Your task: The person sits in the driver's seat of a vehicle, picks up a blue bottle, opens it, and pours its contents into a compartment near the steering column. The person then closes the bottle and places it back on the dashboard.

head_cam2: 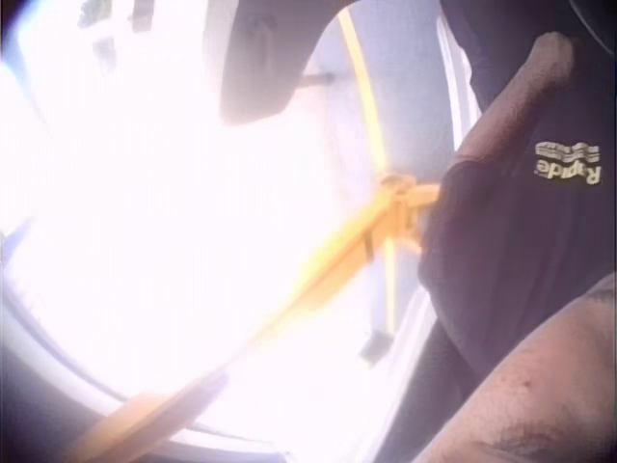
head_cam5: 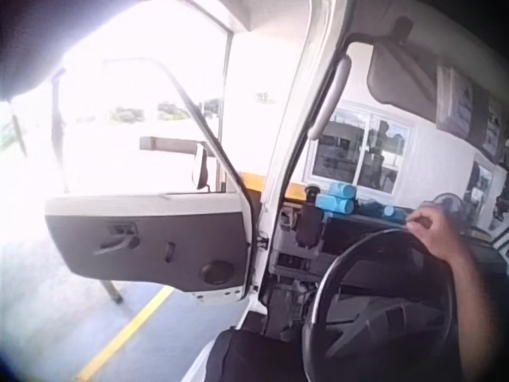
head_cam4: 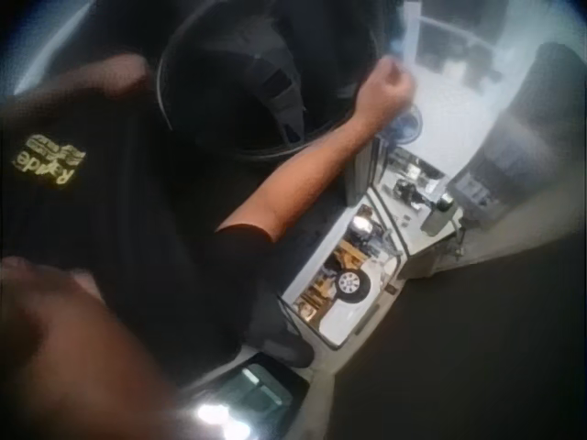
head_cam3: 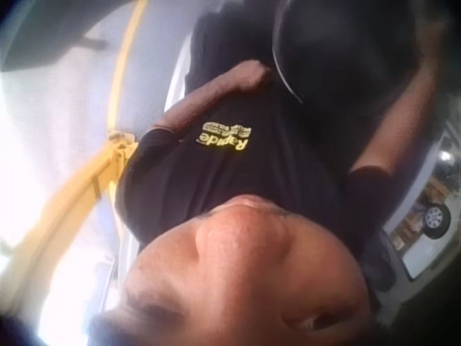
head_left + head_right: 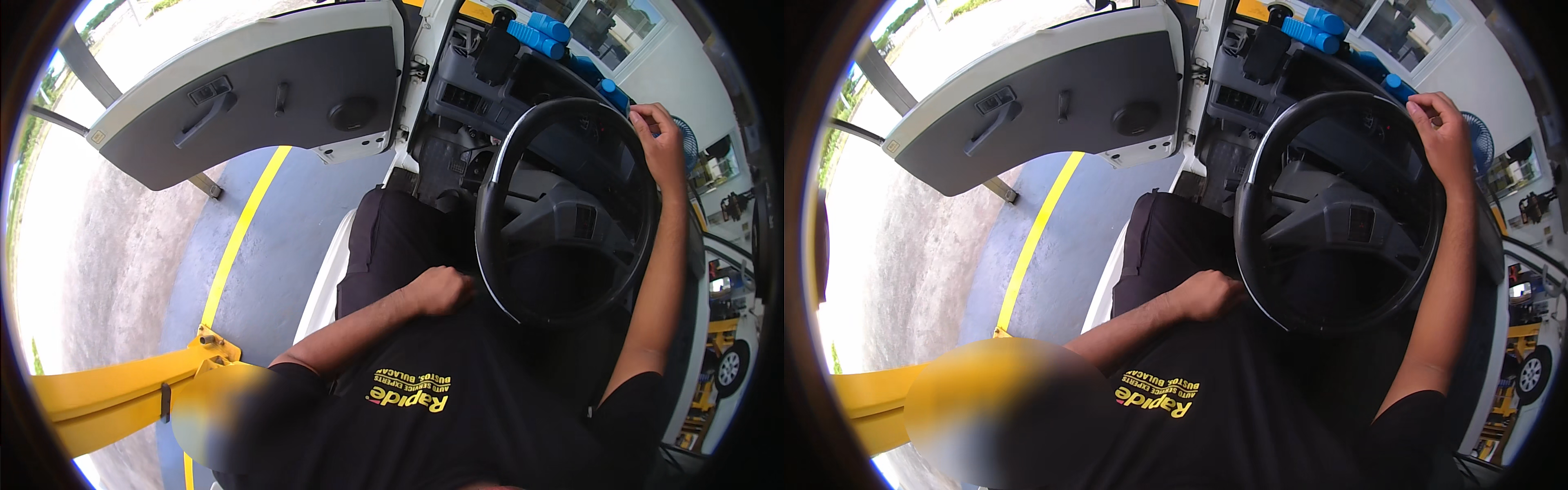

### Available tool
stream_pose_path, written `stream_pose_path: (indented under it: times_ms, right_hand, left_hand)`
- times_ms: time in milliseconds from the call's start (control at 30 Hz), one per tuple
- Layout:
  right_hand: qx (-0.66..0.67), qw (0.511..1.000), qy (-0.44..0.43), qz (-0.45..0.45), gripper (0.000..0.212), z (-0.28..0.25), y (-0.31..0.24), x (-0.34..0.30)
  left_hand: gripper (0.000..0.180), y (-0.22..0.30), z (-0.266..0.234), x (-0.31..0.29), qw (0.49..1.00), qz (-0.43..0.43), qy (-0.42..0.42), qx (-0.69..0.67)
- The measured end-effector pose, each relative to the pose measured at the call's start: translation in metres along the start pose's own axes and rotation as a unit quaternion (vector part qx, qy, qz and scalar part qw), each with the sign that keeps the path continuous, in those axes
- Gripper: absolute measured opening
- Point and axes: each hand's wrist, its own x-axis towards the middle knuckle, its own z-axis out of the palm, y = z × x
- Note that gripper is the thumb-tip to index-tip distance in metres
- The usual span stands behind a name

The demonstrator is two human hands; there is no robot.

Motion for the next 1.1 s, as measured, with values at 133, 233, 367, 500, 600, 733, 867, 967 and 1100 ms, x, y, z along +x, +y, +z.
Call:
stream_pose_path:
  times_ms: [133,233,367,500,600,733,867,967,1100]
  right_hand:
    - [0.042,0.952,-0.113,0.280,0.062,0.054,0.044,0.020]
    - [-0.026,0.966,-0.034,0.256,0.065,0.070,0.053,0.017]
    - [-0.075,0.957,-0.005,0.280,0.064,0.070,0.047,0.016]
    - [-0.042,0.952,0.023,0.303,0.061,0.071,0.046,0.012]
    - [-0.063,0.958,0.044,0.277,0.059,0.074,0.052,0.009]
    - [-0.039,0.948,0.076,0.305,0.055,0.079,0.060,0.010]
    - [-0.124,0.967,0.041,0.221,0.049,0.078,0.065,0.011]
    - [-0.163,0.971,0.061,0.161,0.045,0.076,0.071,0.009]
    - [-0.120,0.973,0.068,0.188,0.043,0.076,0.078,0.005]
  left_hand:
    - [0.035,-0.015,-0.007,0.008,0.961,-0.018,-0.207,-0.183]
    - [0.038,-0.046,-0.057,0.040,0.967,-0.115,-0.154,-0.166]
    - [0.041,-0.099,-0.121,0.110,0.961,-0.267,0.002,0.070]
    - [0.038,-0.150,-0.118,0.154,0.957,-0.262,0.097,-0.082]
    - [0.039,-0.178,-0.096,0.165,0.944,-0.246,0.144,-0.168]
    - [0.044,-0.199,-0.092,0.167,0.942,-0.269,0.123,-0.160]
    - [0.044,-0.205,-0.104,0.166,0.933,-0.320,0.116,-0.115]
    - [0.040,-0.208,-0.107,0.162,0.938,-0.309,0.111,-0.115]
    - [0.039,-0.214,-0.106,0.157,0.940,-0.289,0.126,-0.131]
